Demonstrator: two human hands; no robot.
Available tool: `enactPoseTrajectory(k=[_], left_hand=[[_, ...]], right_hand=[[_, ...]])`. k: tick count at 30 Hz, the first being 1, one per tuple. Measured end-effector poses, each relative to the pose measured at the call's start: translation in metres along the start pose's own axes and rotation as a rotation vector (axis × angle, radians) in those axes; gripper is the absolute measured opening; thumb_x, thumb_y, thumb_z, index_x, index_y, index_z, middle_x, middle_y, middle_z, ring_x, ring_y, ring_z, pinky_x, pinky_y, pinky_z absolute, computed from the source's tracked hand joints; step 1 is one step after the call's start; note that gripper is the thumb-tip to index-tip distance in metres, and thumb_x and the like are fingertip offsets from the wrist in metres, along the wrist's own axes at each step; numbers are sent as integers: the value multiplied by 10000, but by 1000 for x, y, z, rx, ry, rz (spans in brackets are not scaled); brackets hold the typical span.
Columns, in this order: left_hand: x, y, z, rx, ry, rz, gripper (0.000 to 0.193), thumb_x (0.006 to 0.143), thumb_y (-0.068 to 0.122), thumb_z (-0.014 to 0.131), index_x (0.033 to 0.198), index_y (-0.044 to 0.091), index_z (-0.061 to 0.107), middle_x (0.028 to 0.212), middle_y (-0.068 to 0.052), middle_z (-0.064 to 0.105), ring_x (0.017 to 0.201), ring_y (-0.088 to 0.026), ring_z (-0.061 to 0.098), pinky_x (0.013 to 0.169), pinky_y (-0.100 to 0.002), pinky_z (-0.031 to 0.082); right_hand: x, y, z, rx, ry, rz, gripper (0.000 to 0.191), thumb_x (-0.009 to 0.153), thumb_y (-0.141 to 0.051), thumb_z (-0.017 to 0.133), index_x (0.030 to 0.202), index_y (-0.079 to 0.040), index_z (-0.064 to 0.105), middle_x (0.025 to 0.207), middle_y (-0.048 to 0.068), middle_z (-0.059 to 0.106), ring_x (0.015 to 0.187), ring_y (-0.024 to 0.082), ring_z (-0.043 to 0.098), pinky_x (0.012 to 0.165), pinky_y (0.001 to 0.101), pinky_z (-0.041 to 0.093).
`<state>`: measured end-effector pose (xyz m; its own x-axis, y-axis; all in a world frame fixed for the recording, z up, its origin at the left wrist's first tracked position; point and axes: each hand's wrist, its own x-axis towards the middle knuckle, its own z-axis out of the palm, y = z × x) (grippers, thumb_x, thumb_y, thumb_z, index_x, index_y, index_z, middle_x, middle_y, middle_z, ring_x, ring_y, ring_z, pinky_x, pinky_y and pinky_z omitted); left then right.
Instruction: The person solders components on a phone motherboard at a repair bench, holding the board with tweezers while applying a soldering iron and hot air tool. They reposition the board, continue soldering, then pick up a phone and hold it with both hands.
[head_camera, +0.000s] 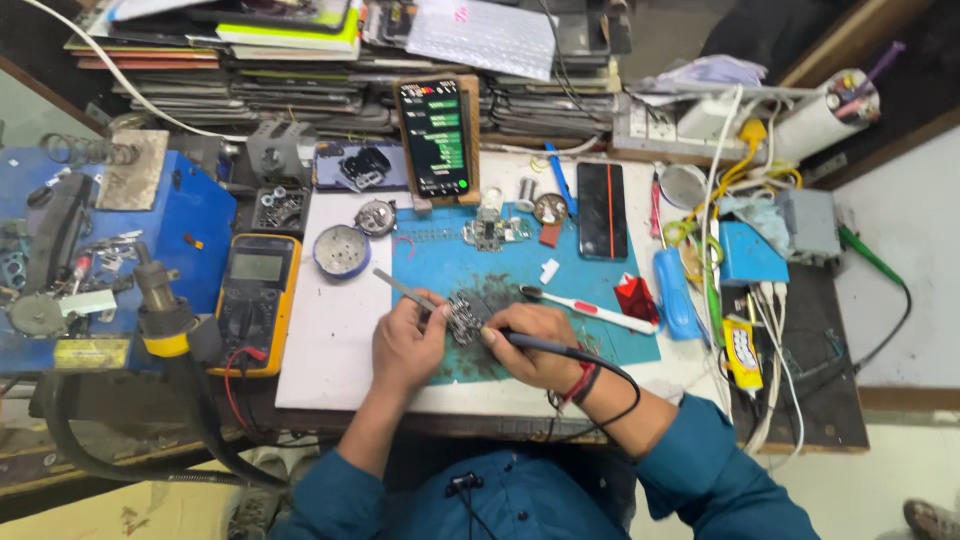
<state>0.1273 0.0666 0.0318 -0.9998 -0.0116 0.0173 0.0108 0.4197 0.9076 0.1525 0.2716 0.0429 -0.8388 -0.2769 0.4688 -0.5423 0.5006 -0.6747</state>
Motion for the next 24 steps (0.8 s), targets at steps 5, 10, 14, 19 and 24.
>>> enactPoseTrajectory(k=[5,10,14,19,24], left_hand=[[1,1,-5,14,15,34,104,902,173,708,935,75,707,684,-74,730,590,-186,719,561,-332,533],[5,-3,-4,17,-20,-12,98,905,172,711,938,80,709,650,-69,706,555,-186,697,545,-334,517],[9,-1,-3,24,-18,-10,92,907,169,709,942,83,703,633,-61,689,520,-187,669,525,-335,500],[10,-1,-2,36,-2,14,76,907,164,710,926,90,706,624,-45,685,523,-172,671,517,-325,497],[9,-9,2,38,-23,-15,104,927,179,712,947,79,697,616,-51,666,508,-179,645,519,-327,482]], right_hand=[[7,5,4,11,-25,-3,88,889,-137,727,856,-73,678,739,94,676,651,291,673,575,382,506],[4,14,8,10,-12,4,82,896,-120,729,856,-75,673,738,85,678,644,273,673,575,371,504],[7,17,8,23,-26,-3,75,894,-116,732,873,-75,672,739,84,670,646,276,668,578,376,497],[10,16,7,38,-42,1,82,900,-117,733,886,-74,666,754,91,670,651,285,667,576,377,498],[6,22,8,52,-38,8,84,911,-111,727,888,-67,660,769,92,675,659,282,667,591,378,497]])
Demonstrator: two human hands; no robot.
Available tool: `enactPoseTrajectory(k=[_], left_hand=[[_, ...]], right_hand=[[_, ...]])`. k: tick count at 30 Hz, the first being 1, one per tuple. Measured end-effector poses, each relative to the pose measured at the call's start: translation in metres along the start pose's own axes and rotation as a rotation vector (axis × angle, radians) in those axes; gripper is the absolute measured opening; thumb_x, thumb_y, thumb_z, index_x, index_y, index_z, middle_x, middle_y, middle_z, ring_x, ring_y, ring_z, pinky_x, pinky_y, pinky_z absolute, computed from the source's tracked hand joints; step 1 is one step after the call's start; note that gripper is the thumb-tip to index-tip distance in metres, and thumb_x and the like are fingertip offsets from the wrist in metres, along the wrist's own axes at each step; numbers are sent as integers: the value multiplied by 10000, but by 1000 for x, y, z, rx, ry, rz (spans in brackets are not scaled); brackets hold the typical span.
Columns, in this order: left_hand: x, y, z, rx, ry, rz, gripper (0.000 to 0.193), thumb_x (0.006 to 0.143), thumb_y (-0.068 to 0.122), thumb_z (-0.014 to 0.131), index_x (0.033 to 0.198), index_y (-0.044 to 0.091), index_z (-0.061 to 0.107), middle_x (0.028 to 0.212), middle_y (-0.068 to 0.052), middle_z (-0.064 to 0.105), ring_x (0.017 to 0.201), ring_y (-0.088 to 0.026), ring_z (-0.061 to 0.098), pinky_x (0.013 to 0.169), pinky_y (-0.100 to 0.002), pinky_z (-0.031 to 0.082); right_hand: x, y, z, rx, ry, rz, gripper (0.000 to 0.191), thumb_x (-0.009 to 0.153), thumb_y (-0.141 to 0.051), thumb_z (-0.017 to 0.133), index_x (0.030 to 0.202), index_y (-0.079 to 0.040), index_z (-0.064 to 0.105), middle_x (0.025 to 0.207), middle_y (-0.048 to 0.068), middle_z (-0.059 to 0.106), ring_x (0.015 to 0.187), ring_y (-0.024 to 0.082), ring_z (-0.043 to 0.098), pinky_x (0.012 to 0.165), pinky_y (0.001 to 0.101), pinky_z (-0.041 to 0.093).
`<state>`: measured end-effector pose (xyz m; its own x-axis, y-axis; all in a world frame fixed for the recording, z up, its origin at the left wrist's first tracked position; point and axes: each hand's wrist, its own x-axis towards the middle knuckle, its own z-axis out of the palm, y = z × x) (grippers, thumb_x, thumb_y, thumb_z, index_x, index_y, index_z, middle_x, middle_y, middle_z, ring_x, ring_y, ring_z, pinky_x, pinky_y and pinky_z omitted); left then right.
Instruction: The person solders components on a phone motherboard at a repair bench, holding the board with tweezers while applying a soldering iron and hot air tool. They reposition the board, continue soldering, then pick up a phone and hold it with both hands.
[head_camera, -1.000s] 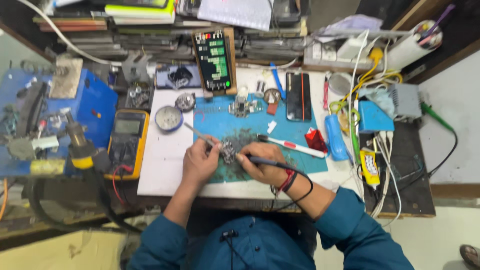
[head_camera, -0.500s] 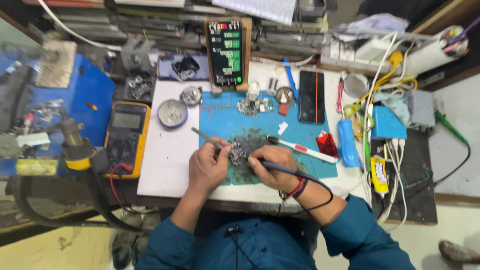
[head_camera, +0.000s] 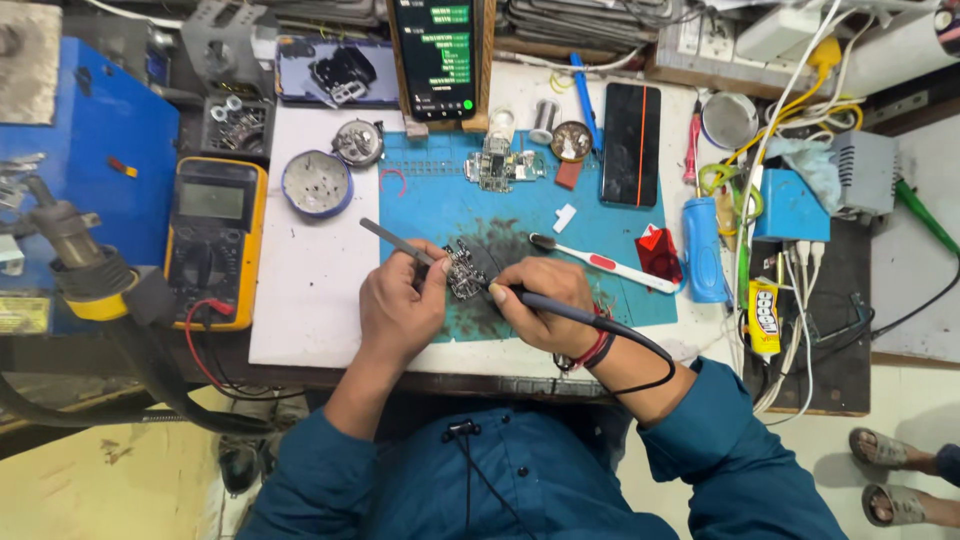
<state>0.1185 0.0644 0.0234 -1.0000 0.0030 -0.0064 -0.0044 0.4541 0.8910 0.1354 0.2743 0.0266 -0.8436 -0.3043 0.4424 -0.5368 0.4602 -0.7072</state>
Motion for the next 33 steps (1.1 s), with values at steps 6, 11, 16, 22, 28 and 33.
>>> enactPoseTrajectory(k=[6,11,16,22,28,33], left_hand=[[3,0,1,-6,12,63,108,932,183,706,955,78,692,633,-30,670,518,-155,647,523,-308,484],[2,-1,-2,-31,-6,30,111,936,183,701,964,76,688,626,-35,667,515,-164,642,519,-319,479],[3,-7,-6,-72,1,78,99,937,173,706,967,80,685,678,-40,700,574,-171,694,542,-325,509],[2,-20,-9,-113,16,126,115,946,167,718,1002,75,678,721,-69,711,605,-193,705,566,-334,524],[4,-27,-12,-188,15,167,131,961,167,714,1017,64,655,749,-58,719,632,-176,720,597,-321,549],[4,-30,-14,-216,28,147,123,969,161,711,1016,61,658,734,-64,706,612,-179,707,586,-324,546]], right_hand=[[2,2,0,-8,9,13,80,908,-100,729,878,-65,664,758,87,671,655,275,665,589,372,492],[2,1,3,-31,34,31,69,915,-77,734,929,-52,671,778,84,686,665,261,675,606,363,499],[3,2,5,-69,35,-3,152,915,-67,738,1057,-30,698,853,117,710,727,270,698,656,359,524],[15,4,13,-124,141,-67,157,1002,-10,676,1158,-33,682,991,125,744,874,290,739,783,372,571],[58,22,13,-387,188,-101,241,961,-93,811,1124,-39,641,1002,139,649,931,324,618,833,418,495],[108,53,26,-579,270,-169,396,953,-190,913,1112,-60,574,959,123,548,901,320,535,808,431,433]])
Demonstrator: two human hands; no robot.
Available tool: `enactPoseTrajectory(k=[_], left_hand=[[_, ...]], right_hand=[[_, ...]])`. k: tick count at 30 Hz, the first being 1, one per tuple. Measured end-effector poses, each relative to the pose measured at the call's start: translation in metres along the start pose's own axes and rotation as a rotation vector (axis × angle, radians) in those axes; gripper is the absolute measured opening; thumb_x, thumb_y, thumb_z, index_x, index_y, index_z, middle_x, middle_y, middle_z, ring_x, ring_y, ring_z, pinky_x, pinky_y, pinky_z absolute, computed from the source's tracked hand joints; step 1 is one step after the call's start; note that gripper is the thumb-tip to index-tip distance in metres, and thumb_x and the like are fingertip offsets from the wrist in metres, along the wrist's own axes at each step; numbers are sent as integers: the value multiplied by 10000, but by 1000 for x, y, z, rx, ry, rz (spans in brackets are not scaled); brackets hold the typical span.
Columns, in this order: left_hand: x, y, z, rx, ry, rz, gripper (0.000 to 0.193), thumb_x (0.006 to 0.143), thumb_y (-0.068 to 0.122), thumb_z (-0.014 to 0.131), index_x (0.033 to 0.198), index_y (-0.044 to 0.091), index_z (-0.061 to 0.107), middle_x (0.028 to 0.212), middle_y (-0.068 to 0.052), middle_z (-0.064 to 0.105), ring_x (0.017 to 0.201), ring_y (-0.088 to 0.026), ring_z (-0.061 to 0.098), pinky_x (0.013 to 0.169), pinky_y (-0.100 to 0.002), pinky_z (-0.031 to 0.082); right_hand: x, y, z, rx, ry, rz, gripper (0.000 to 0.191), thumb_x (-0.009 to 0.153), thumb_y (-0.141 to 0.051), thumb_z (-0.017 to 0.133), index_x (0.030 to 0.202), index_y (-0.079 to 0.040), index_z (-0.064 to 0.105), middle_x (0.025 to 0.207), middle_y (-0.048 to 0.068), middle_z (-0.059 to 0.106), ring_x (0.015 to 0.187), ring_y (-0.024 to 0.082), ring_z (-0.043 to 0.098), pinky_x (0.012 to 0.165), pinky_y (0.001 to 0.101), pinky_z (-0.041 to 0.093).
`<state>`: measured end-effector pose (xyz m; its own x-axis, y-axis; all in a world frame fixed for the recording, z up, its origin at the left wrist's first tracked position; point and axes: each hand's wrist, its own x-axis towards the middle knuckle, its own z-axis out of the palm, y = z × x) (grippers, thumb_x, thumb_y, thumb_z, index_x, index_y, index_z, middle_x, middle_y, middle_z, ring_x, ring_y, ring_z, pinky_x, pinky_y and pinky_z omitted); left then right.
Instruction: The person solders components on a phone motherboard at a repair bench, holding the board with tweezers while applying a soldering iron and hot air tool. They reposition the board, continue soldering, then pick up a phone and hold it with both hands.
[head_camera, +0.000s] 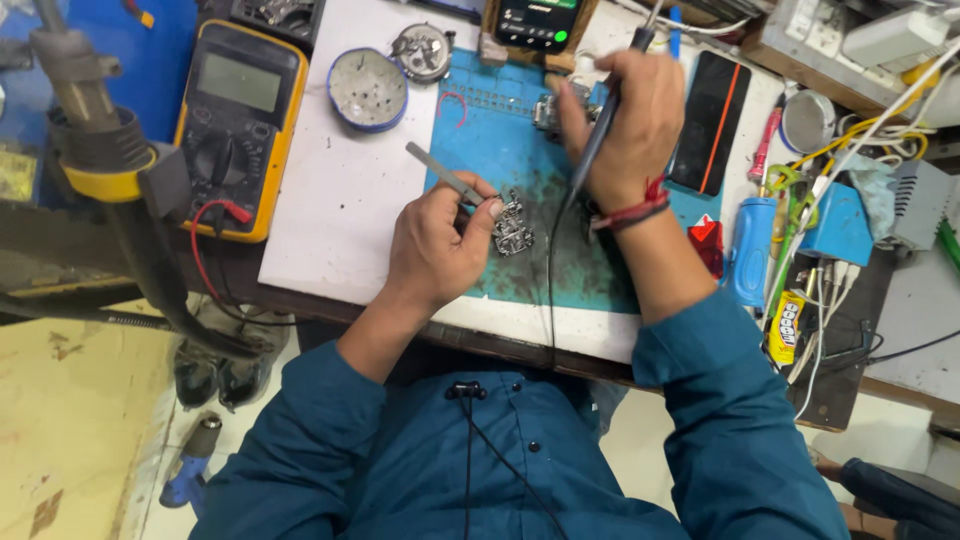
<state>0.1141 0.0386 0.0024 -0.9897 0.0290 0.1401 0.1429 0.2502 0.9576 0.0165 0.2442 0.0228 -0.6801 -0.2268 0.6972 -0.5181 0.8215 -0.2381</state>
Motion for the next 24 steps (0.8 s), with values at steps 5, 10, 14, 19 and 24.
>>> enactPoseTrajectory(k=[5,10,14,19,24], left_hand=[[0,-5,-4,-26,36,55,134,974,146,705,1039,47,644,752,-72,703,615,-178,704,592,-319,544],[0,-9,-6,-59,20,66,137,987,139,696,1033,30,627,818,-85,717,604,-172,710,575,-310,543],[0,-11,-6,-63,32,76,133,997,141,696,1039,35,628,858,-91,723,629,-176,713,598,-310,556],[-1,-12,-4,-49,26,68,138,995,150,705,1049,44,634,865,-75,725,654,-185,720,619,-317,564],[0,-12,0,-14,13,68,139,1000,149,707,1048,47,627,887,-67,725,663,-186,721,616,-318,559]], right_hand=[[17,6,27,-77,39,-102,442,908,-224,919,1087,-74,544,1014,114,538,952,333,519,842,446,417],[21,4,36,-158,5,-98,418,861,-200,882,1094,-92,552,1060,105,567,962,332,517,845,447,405],[17,7,34,-55,28,-52,416,941,-234,905,1086,-70,552,1037,106,561,984,323,542,880,435,434],[-1,12,15,124,-6,92,271,1148,-207,765,1306,-63,600,980,102,605,883,235,622,818,357,495],[-41,3,-15,429,-53,249,406,1173,-298,598,1399,-15,416,1033,71,625,868,141,624,785,274,517]])
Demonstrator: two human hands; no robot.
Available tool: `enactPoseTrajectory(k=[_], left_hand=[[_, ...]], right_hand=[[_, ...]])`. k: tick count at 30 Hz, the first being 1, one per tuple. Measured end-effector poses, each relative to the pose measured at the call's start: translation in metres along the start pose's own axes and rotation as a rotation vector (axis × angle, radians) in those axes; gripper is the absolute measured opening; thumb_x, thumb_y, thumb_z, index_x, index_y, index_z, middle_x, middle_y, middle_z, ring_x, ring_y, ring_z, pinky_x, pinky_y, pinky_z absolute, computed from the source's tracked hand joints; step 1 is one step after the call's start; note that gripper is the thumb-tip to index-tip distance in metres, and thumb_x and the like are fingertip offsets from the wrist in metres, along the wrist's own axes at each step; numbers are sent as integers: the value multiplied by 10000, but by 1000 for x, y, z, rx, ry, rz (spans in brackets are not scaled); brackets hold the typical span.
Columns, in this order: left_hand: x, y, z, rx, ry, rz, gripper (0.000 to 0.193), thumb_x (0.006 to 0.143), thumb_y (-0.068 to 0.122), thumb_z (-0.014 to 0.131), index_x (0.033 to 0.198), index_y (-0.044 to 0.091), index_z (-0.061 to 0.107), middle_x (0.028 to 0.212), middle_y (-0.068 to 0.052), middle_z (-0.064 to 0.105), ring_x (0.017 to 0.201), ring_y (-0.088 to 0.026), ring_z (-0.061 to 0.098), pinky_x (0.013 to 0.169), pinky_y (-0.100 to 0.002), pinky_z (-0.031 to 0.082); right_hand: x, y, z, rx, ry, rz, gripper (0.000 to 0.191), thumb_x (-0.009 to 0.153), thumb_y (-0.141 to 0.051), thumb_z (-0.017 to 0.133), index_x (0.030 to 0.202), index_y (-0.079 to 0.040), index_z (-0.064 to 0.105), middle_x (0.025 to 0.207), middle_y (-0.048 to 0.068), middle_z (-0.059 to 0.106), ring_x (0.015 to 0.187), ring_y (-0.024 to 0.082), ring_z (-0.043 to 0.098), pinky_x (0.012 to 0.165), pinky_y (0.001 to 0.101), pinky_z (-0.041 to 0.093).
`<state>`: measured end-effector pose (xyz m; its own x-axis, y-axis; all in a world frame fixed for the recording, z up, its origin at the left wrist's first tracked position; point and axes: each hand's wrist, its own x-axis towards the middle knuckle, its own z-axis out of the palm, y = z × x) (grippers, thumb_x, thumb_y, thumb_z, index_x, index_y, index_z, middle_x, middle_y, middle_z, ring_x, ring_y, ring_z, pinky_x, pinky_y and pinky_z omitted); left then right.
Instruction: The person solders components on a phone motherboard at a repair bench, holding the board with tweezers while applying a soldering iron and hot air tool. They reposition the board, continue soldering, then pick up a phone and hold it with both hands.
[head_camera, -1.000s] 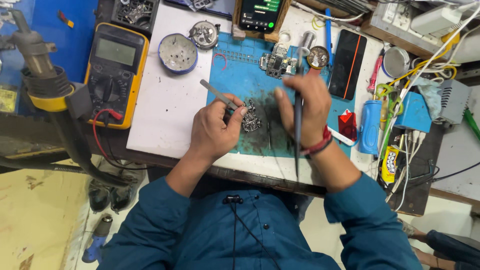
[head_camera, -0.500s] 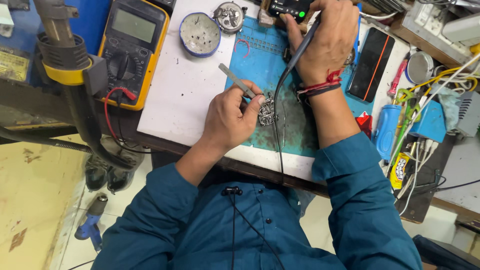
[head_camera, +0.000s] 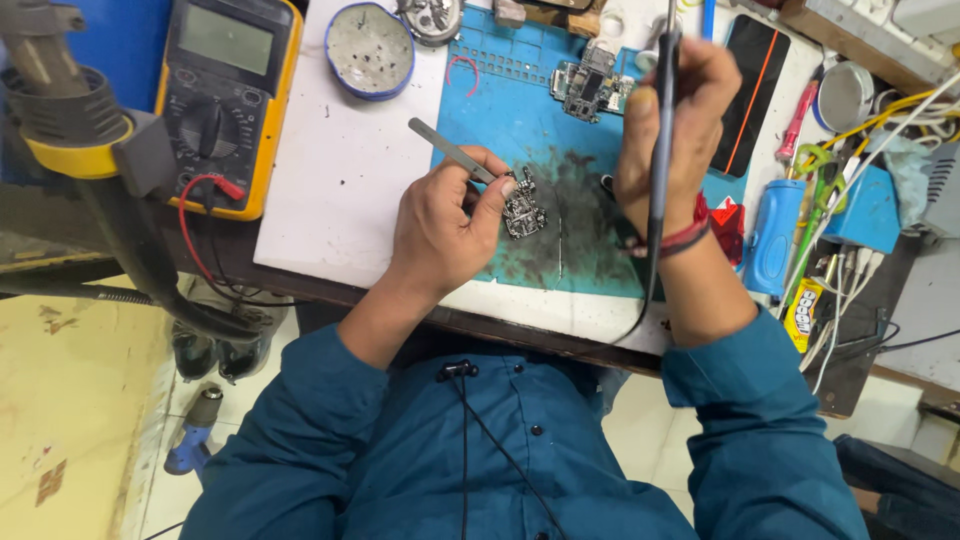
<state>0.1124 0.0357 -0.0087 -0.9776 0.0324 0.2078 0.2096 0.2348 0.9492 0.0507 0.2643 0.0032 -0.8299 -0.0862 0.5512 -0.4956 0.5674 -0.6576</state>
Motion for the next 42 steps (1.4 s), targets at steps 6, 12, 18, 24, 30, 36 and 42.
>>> enactPoseTrajectory(k=[6,12,18,24,30,36,42], left_hand=[[1,1,4,26,-20,-18,138,999,148,714,1049,48,633,886,-63,730,668,-171,721,615,-306,555],[2,5,8,32,-28,-46,123,991,135,721,1030,50,641,837,-56,728,655,-149,720,605,-295,545],[1,3,8,36,-33,-27,109,1002,118,712,1038,47,638,827,-56,721,648,-146,711,596,-296,535],[1,1,10,69,-43,-25,103,1001,116,716,1035,56,640,801,-46,717,643,-146,710,589,-294,528],[1,1,12,104,-45,-19,103,997,123,722,1028,67,641,798,-35,720,641,-134,712,584,-287,527],[1,3,13,121,-51,-38,90,991,121,723,1018,73,652,769,-26,711,617,-130,705,568,-287,515],[2,4,13,122,-54,-38,91,994,120,721,1018,72,648,740,-23,700,600,-127,692,560,-287,505]], right_hand=[[-34,-14,-17,65,-166,94,339,1162,-284,590,1372,-24,532,1078,127,672,901,169,640,812,304,533],[-42,-33,-18,44,-182,88,459,1030,-248,657,1334,47,480,1008,101,638,797,173,604,719,293,498],[-57,-39,-21,2,-244,-32,191,1033,-161,726,1108,4,665,980,151,690,823,291,667,757,355,514],[-70,-34,-26,94,-274,-104,87,962,-103,710,970,-29,665,850,127,692,725,285,664,678,370,507],[-69,-34,-21,74,-295,-90,82,953,-80,734,971,-35,668,844,121,690,727,279,671,665,360,511],[-66,-36,-20,64,-304,-97,90,949,-81,741,970,-34,667,848,121,695,725,273,673,655,354,510],[-65,-36,-20,84,-299,-113,88,952,-79,739,973,-35,665,841,116,694,712,263,671,642,349,505]])
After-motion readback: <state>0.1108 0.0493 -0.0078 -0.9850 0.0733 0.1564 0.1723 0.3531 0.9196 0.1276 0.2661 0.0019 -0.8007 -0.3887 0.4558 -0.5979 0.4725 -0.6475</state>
